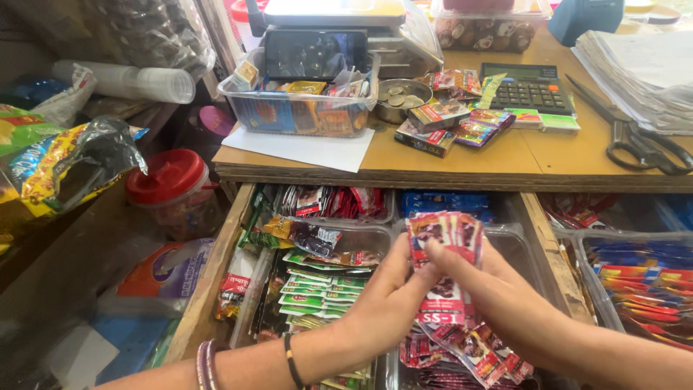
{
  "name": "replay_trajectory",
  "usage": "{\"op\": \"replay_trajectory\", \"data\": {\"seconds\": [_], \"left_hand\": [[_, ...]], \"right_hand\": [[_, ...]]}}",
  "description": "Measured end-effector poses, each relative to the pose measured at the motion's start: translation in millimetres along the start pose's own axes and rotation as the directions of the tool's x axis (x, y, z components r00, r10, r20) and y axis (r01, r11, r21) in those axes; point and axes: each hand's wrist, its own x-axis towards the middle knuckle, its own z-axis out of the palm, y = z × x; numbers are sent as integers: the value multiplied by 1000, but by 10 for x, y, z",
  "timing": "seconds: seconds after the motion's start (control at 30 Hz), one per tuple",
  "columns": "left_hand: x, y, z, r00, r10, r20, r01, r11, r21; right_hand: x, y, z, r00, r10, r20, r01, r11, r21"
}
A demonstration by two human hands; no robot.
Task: The person separates small red sachets from a continuous strip by hand and places them into a clear plastic container in a drawer. The person also briefly handles a banknote at the start.
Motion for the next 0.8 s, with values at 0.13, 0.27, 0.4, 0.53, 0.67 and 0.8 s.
{"op": "replay_trajectory", "data": {"seconds": [0.13, 0.27, 0.4, 0.53, 0.67, 0.8], "left_hand": [[-52, -16, -19, 997, -75, 2, 74, 987, 140], [-131, -13, -10, 999, -28, 29, 11, 888, 460], [-167, 49, 46, 991, -1, 137, -17, 992, 128], [-208, 240, 42, 978, -37, 204, 17, 995, 100], [-233, 487, -5, 978, 114, 177, -156, 958, 241], [-206, 674, -156, 997, 26, 70, -41, 973, 226]], "right_hand": [[-26, -12, 148, 983, 157, -93, -145, 981, 126], [-111, 51, 144, 990, 115, -86, -111, 993, 50], [-142, 158, 36, 979, -133, 153, 127, 991, 50], [-171, 280, -37, 888, -382, 257, 440, 868, -231], [-123, 282, -107, 916, -285, 281, 361, 892, -272], [-227, 67, -302, 963, -108, 247, 206, 885, -417]]}}
